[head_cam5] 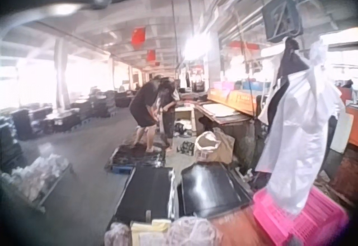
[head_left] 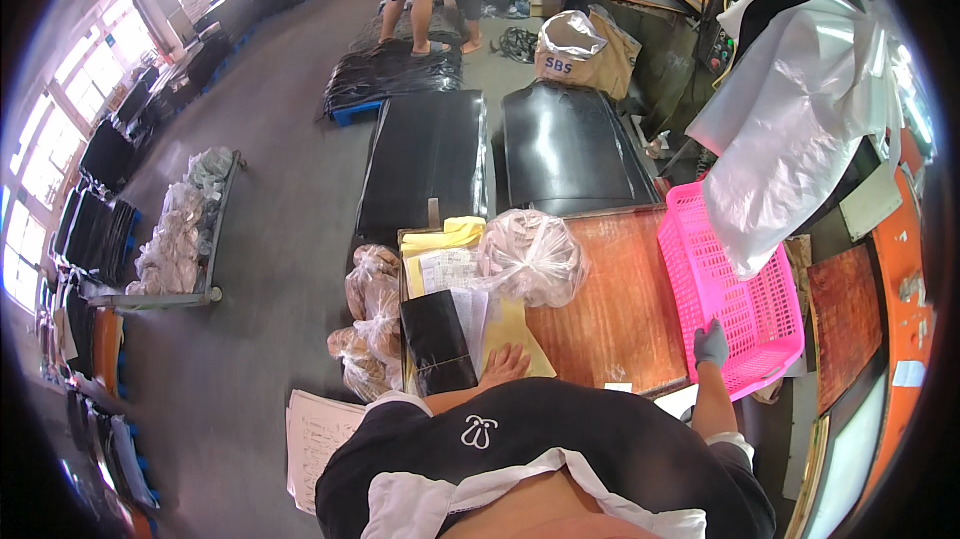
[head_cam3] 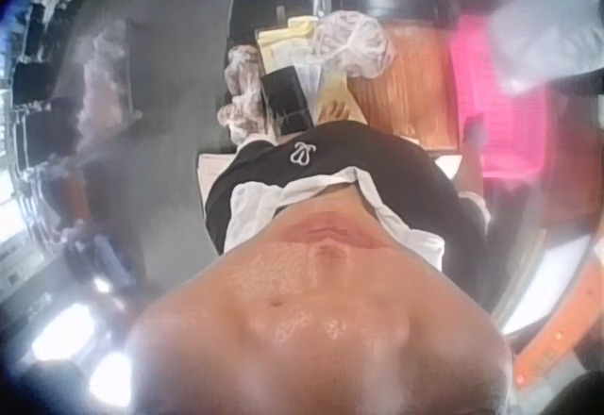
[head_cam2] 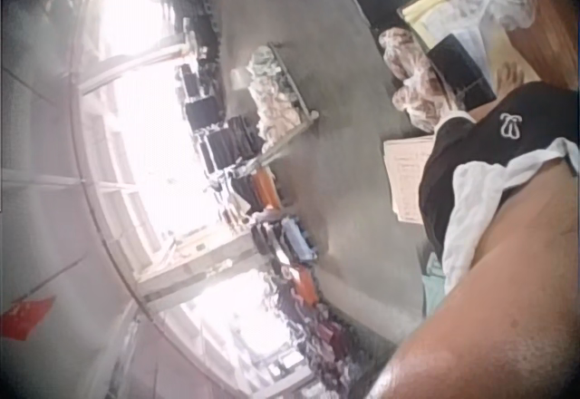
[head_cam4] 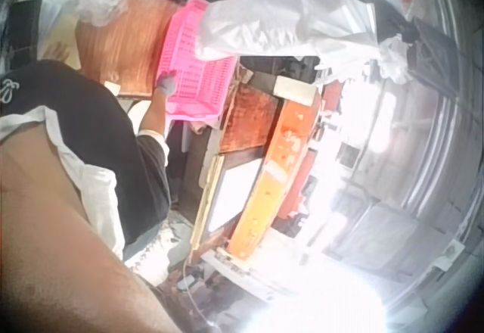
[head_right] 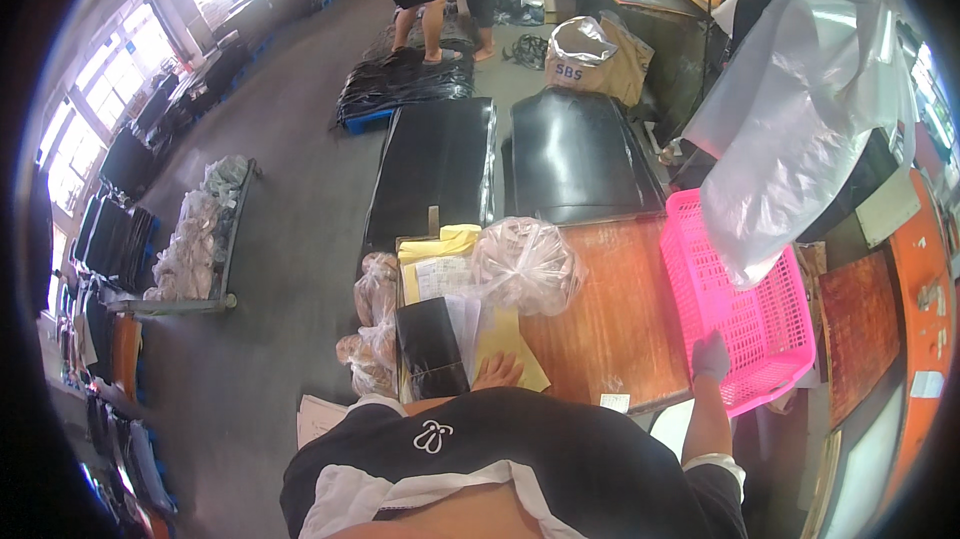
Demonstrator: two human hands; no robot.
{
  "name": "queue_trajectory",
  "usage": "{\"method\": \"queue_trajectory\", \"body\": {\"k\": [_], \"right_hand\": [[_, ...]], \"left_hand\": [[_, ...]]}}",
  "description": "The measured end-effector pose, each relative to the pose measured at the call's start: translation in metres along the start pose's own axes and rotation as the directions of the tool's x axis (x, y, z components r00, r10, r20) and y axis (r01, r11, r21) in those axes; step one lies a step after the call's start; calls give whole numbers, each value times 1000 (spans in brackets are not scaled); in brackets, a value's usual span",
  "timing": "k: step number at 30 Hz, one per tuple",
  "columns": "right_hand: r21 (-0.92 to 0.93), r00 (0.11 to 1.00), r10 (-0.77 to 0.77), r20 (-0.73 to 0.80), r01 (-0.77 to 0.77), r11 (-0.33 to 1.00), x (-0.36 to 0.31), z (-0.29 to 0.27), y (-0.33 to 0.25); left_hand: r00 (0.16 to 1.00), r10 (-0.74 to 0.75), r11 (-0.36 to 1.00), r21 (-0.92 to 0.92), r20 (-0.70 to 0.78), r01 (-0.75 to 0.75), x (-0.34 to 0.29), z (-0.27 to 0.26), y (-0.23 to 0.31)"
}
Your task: The person sorts white cutout pieces from a pink basket into a plastic bag, then places a large white sheet with cutouts onto a table and smooths it. The person continues to handle cutouts and sheets, organizing them on the work surface.
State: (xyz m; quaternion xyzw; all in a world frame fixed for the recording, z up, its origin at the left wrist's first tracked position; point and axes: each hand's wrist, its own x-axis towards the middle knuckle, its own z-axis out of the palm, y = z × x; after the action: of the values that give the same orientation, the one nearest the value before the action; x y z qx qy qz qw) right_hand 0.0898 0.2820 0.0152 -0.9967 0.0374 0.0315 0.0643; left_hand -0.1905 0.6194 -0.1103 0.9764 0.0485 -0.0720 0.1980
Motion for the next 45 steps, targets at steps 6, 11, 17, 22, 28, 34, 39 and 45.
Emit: {"method": "queue_trajectory", "body": {"k": [6,11,17,22,28,34,39,45], "right_hand": [[-3,999,1,-36,-1,1000,-1,-1,-3],[0,1000,-4,-29,4,1000,-4,-6,-8],[-1,1000,-1,-12,1,1000,0,-3,-4],[-31,997,-25,-76,22,999,8,11,8],[-116,961,-261,-92,250,961,18,21,20],[88,970,-240,45,236,968,-10,21,-17],[194,958,-278,70,260,946,-38,7,-58],[448,919,-370,138,275,851,-42,-19,-127]], "left_hand": [[999,-17,1000,-16,47,18,1,-5,0],[998,-6,1000,29,67,4,0,-8,0],[985,51,997,-45,-167,-59,0,-6,0],[995,36,998,-39,-92,-39,0,-1,0],[995,1,998,69,-99,6,5,21,-4],[987,47,997,75,-153,-36,5,22,-9],[961,86,989,137,-263,-51,9,17,-5],[925,79,986,167,-371,-17,26,1,16]]}}
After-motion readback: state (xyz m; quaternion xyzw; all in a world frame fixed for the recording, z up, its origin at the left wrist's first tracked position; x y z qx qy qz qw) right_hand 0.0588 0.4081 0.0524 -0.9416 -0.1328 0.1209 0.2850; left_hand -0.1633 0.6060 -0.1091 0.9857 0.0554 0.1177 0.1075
